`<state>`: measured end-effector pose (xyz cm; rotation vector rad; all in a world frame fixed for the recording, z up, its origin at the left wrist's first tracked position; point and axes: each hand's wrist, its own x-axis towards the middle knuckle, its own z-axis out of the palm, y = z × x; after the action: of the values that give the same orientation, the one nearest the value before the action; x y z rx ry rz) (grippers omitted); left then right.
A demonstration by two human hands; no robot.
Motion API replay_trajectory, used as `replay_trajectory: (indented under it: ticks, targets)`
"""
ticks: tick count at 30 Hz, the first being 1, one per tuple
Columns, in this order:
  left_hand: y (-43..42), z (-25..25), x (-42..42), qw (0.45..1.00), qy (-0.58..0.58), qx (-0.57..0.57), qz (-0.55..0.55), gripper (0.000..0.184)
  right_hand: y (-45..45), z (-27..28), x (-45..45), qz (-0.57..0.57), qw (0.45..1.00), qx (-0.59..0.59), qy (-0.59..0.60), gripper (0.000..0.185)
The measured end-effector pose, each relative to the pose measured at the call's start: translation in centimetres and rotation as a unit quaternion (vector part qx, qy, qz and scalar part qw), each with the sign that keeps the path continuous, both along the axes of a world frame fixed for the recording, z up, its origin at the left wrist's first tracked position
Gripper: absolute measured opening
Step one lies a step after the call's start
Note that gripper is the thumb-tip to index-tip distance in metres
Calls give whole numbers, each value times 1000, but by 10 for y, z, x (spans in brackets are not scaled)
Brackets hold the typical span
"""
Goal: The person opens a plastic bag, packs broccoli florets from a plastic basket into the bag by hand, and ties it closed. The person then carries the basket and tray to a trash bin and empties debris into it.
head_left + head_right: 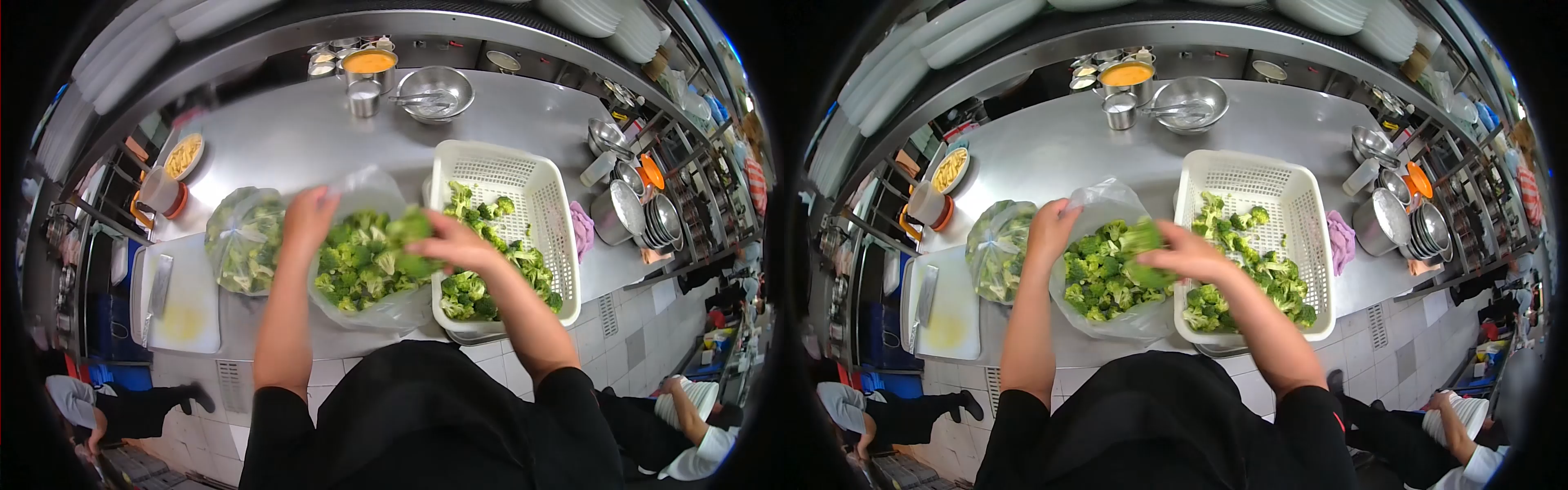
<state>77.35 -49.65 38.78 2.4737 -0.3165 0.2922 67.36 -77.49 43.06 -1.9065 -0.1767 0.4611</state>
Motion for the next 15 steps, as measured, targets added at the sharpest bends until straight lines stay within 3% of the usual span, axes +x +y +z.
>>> replay_trajectory:
  ticks: [3,4,5,6,7,9,11,14,15]
  targets:
    - [-5,23,-1,993,83,-80,20,36,67,-32,38,75,997,-19,-12,83]
    - [-4,28,2,994,64,-87,19,35,78,-75,62,51,966,-104,-233,82]
    - [-2,32,4,994,43,-94,16,34,84,-97,76,21,878,-182,-442,82]
    - [3,32,8,995,40,-94,15,34,85,-56,61,32,938,-153,-309,67]
    - [9,26,12,993,31,-111,23,34,77,-22,50,31,938,-154,-309,67]
    - [9,24,8,990,28,-135,27,34,43,19,37,77,992,-13,-98,50]
    - [6,41,-6,989,83,-118,36,35,-10,23,49,-43,996,31,-67,36]
    - [7,27,-6,991,66,-115,27,37,-90,-42,89,-138,976,-61,-160,48]
    - [6,22,-7,991,65,-116,24,37,-104,-69,94,-106,944,-252,-186,60]
